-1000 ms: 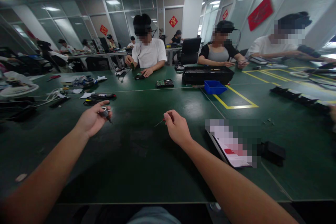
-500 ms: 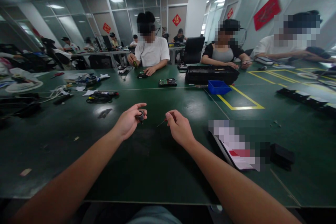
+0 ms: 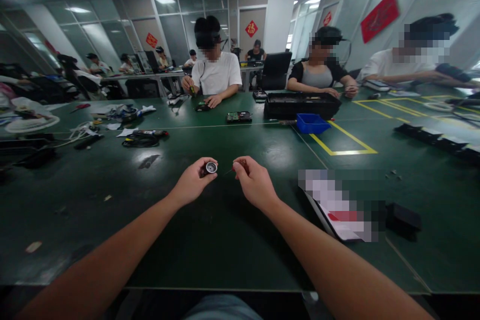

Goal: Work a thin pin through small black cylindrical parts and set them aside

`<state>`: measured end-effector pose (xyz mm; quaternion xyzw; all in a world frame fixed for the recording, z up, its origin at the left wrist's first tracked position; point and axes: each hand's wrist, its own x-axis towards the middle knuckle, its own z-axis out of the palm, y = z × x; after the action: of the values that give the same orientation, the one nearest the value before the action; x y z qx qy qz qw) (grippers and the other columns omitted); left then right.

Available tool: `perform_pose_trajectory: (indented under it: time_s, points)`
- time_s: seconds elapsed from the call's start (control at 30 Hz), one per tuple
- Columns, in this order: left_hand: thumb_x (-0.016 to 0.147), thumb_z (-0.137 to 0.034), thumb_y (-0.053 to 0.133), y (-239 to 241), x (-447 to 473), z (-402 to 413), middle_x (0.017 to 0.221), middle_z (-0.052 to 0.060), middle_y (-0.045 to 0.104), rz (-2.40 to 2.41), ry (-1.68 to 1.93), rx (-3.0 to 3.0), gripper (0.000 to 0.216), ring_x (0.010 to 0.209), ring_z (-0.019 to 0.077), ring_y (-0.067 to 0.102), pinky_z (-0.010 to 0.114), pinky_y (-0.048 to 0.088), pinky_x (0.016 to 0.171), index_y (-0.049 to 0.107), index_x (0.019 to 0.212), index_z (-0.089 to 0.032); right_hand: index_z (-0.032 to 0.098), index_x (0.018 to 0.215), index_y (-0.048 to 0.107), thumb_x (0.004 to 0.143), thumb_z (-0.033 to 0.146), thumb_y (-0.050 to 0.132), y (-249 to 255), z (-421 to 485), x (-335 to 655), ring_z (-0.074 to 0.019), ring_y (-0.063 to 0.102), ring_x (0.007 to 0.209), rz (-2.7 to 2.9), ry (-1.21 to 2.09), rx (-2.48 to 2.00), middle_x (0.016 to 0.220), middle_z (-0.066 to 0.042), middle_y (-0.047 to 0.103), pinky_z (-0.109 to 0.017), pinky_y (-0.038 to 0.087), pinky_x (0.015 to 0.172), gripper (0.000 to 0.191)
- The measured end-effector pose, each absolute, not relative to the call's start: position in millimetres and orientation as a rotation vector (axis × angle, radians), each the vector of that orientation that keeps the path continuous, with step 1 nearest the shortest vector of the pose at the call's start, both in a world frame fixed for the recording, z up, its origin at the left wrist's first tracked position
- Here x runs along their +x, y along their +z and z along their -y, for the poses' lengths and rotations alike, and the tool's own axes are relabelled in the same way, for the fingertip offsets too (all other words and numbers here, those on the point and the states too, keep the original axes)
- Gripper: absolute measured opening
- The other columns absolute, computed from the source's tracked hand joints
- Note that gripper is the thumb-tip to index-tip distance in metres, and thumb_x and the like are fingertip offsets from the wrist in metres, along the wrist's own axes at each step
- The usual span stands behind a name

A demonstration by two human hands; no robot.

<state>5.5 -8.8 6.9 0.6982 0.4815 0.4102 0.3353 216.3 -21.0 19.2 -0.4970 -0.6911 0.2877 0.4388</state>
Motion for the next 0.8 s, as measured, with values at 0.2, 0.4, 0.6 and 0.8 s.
perform_pose_trajectory:
  time_s: [0.2, 0.4, 0.6, 0.8]
  points:
    - [0.083, -0.014, 0.068, 2.0, 1.1, 7.5, 0.122, 0.006, 0.066, -1.342, 1.041, 1.983, 0.038, 0.114, 0.0232, 0.060, 0.041, 0.044, 0.105, 0.064, 0.120, -0.023, 0.021, 0.080, 0.063, 0.091, 0.050, 0.057, 25.0, 23.7, 217.8, -0.0165, 0.058, 0.062, 1.627, 0.723, -1.200, 0.067, 0.000, 0.064, -0.030, 0.044, 0.061, 0.033]
    - [0.083, -0.017, 0.070, 0.8, -0.2, 5.6, 0.122, 0.007, 0.067, -1.326, 1.033, 2.018, 0.037, 0.116, 0.0248, 0.060, 0.043, 0.042, 0.107, 0.066, 0.119, -0.022, 0.020, 0.099, 0.065, 0.090, 0.048, 0.058, 25.3, 22.1, 217.9, -0.0192, 0.066, 0.076, 1.379, 0.828, -1.008, 0.083, -0.005, 0.070, -0.035, 0.053, 0.073, 0.030]
    - [0.083, -0.019, 0.071, 1.3, -0.3, 7.0, 0.122, 0.006, 0.067, -1.295, 1.016, 2.038, 0.038, 0.116, 0.0251, 0.060, 0.044, 0.042, 0.107, 0.067, 0.121, -0.024, 0.020, 0.100, 0.064, 0.090, 0.049, 0.060, 22.3, 21.7, 216.4, -0.0211, 0.069, 0.081, 1.435, 0.857, -1.022, 0.087, -0.007, 0.072, -0.039, 0.056, 0.078, 0.031]
    - [0.083, -0.016, 0.071, 4.9, 1.7, 7.5, 0.120, 0.006, 0.068, -1.286, 1.001, 2.068, 0.038, 0.114, 0.0239, 0.061, 0.041, 0.042, 0.106, 0.067, 0.120, -0.023, 0.019, 0.100, 0.063, 0.091, 0.045, 0.058, 20.1, 19.9, 215.7, -0.0214, 0.069, 0.083, 1.443, 0.836, -1.062, 0.088, -0.007, 0.072, -0.039, 0.055, 0.080, 0.028]
